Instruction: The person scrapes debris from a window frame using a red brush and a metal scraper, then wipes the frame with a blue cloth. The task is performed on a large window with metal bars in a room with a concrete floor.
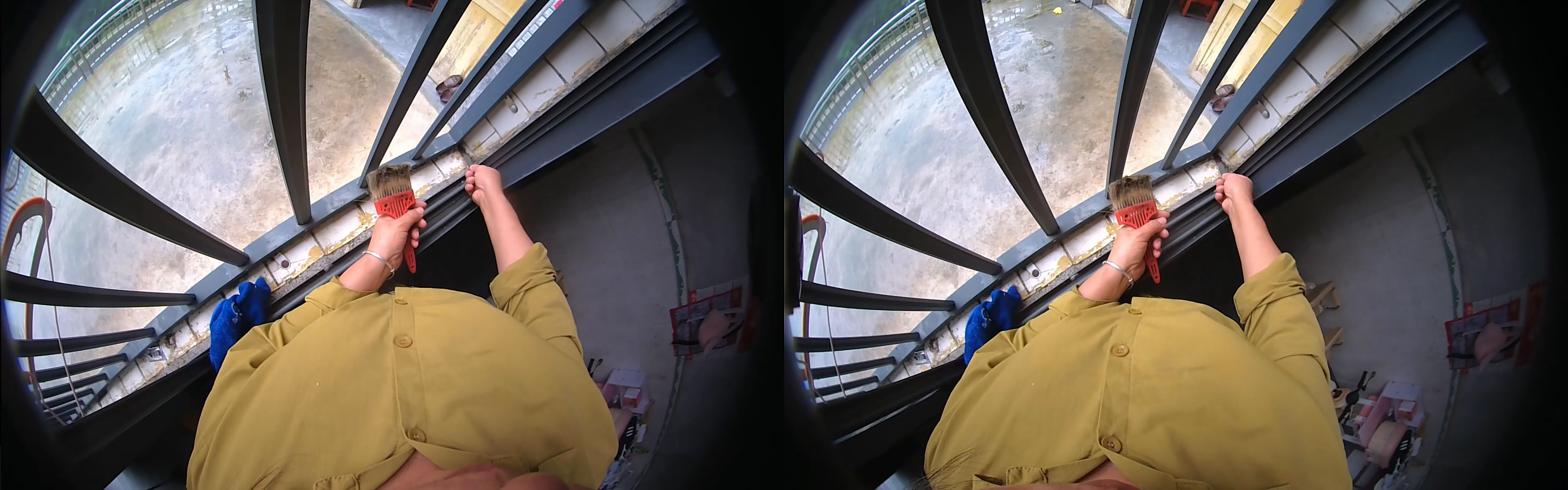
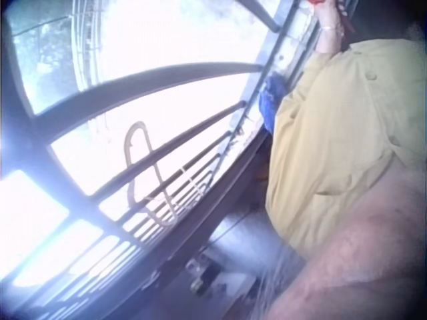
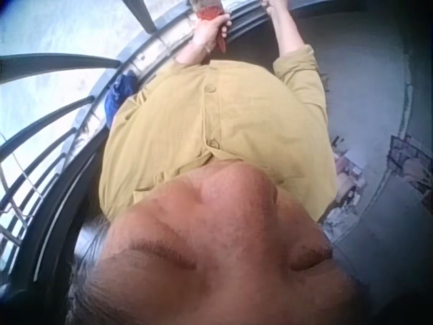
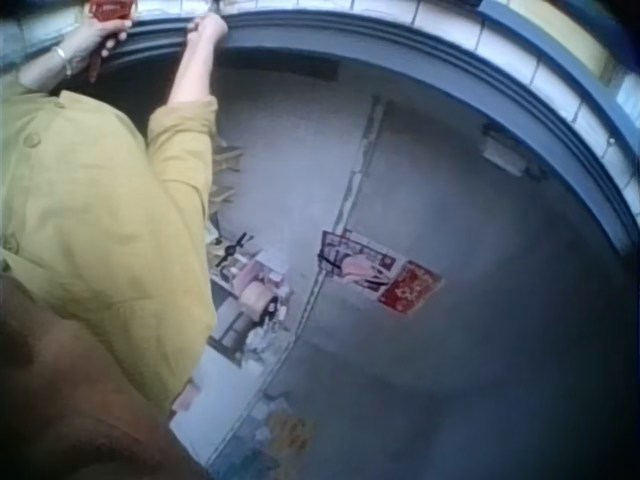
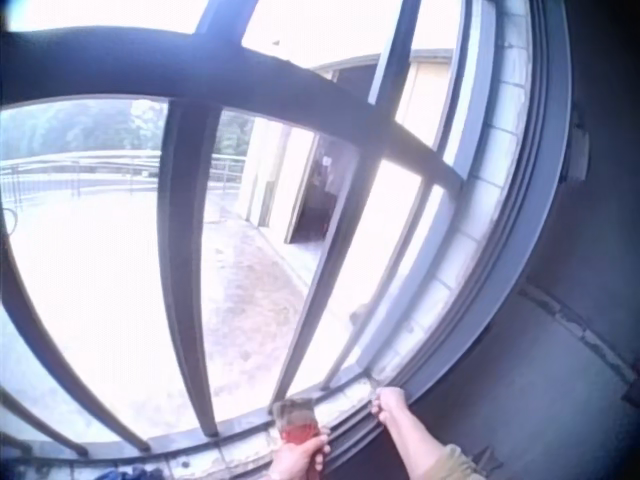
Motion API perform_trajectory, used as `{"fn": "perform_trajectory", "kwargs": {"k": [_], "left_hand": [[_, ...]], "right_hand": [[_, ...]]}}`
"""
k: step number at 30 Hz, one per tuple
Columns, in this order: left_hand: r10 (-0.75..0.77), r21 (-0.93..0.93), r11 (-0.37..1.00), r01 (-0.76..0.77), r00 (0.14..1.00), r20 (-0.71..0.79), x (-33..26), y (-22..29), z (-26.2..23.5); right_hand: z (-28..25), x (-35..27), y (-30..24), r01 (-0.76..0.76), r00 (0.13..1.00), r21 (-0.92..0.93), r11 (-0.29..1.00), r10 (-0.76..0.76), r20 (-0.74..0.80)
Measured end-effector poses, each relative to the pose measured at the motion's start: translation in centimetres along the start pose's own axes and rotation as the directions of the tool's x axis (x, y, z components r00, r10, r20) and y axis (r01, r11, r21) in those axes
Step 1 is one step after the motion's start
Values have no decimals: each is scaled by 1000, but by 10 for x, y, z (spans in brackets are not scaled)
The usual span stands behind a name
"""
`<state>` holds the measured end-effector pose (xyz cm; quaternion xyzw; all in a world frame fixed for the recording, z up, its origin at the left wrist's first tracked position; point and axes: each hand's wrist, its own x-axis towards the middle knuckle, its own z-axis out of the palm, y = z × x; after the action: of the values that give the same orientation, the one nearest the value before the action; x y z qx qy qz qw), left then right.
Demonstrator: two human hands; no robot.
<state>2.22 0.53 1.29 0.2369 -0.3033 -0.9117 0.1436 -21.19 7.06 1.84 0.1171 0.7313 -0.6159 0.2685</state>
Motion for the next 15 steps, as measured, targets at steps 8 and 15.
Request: {"fn": "perform_trajectory", "kwargs": {"k": [8,15], "left_hand": [[10,-10,1000,-10,1000,-17,0,0,1],[10,-5,1000,-10,1000,-26,0,0,0]], "right_hand": [[8,18,2,-70,997,132,989,65,44],[20,14,3,-73,997,338,938,80,-7]]}}
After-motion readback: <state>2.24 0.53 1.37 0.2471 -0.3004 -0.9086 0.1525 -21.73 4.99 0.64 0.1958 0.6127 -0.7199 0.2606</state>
